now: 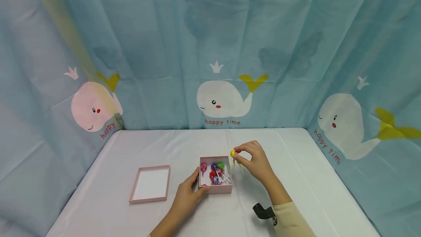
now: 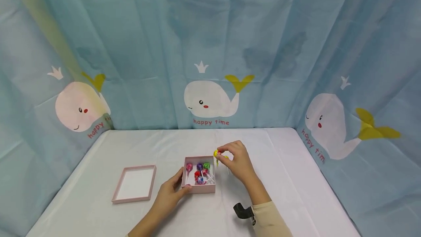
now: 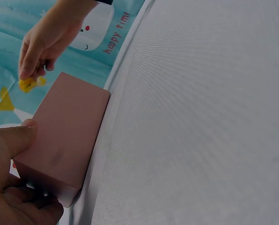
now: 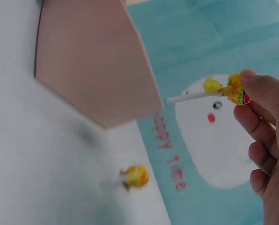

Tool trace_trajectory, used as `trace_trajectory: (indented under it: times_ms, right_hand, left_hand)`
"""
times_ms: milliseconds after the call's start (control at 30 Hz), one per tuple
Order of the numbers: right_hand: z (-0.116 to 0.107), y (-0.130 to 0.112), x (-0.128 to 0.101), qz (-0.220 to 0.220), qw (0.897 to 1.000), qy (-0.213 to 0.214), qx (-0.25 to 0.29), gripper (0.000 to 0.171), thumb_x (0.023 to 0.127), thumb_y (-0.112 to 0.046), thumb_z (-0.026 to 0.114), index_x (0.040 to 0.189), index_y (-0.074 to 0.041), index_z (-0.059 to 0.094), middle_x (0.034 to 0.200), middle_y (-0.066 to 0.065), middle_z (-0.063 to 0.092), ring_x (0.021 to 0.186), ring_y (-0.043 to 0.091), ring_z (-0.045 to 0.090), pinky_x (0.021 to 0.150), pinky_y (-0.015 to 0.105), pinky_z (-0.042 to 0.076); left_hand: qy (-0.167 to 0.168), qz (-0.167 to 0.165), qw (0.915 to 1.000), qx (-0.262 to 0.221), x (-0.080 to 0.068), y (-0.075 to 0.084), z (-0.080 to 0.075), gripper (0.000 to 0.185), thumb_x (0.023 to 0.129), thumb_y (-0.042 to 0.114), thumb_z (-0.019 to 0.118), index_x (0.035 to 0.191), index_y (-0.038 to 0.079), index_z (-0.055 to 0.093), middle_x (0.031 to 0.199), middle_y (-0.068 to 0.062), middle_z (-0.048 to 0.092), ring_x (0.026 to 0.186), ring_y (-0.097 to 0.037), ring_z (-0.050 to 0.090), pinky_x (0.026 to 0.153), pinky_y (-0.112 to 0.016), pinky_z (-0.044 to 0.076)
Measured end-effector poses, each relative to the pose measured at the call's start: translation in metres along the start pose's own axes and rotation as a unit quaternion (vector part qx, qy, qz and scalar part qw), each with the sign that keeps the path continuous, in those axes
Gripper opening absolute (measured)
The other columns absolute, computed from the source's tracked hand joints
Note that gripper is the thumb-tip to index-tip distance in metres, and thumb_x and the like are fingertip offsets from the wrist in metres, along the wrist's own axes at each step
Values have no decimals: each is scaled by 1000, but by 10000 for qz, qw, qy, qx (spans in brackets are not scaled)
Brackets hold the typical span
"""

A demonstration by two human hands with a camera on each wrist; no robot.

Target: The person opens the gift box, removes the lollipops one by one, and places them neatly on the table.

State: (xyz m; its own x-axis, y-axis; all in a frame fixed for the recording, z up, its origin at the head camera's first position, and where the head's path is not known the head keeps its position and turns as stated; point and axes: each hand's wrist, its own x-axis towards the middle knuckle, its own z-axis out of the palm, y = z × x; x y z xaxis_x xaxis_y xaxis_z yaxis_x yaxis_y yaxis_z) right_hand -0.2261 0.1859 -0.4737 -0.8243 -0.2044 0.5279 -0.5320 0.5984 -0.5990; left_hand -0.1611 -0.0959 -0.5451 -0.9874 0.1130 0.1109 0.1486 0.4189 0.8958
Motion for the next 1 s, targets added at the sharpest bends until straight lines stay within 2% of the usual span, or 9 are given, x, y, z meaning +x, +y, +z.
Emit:
trace_trajectory:
  times_ms: [233,433,500,600,700,867,1000]
  right_hand:
    - [-15,29,-8,486,9987,18,-170,20,87,-27,84,105,-23,78,104,-13,74,103,11,55,85,40,54]
    - [-20,60,-8,1034,9945,-172,-91,21,89,-30,82,107,-21,79,102,-7,72,105,30,58,87,53,55]
    - [-19,68,-8,1191,9925,-266,-96,21,89,-31,82,107,-20,79,102,-5,72,104,34,58,86,53,54]
    - [-17,79,-10,1382,9892,-434,-203,22,89,-30,82,106,-17,80,101,-2,73,101,33,58,83,45,52]
    - [-13,88,-9,1567,9848,-639,-402,22,89,-31,82,106,-17,81,100,-2,72,98,27,58,81,36,48]
    - [-10,97,-6,1765,9794,-795,-572,21,90,-34,81,105,-19,81,99,-3,71,98,21,57,83,37,50]
    - [-9,101,-3,1786,9779,-851,-675,19,90,-35,81,102,-20,81,97,-5,73,97,18,57,87,39,51]
  left_hand:
    - [26,-81,10000,11,-1,-1,-3,89,85,39,83,157,9,41,159,-16,41,147,-37,38,120,-49,35]
    - [8,-88,9999,-60,0,0,-4,88,86,37,83,157,7,40,159,-18,40,148,-39,37,120,-50,34]
    - [-14,-101,9999,-82,0,0,-4,89,85,38,83,157,7,40,160,-18,40,148,-39,37,120,-50,34]
    - [-30,-113,9999,-70,0,0,-3,90,85,40,83,157,8,40,160,-16,39,148,-38,36,121,-51,33]
    - [-40,-138,9999,-74,-1,1,-3,91,84,42,83,157,10,40,160,-14,40,149,-37,36,121,-50,33]
    - [-46,-185,9997,-136,-1,1,-2,91,84,41,84,158,11,40,161,-12,39,149,-35,36,122,-48,32]
    - [-51,-83,9999,-121,0,0,-1,89,85,41,83,157,10,41,160,-15,40,149,-38,36,121,-50,32]
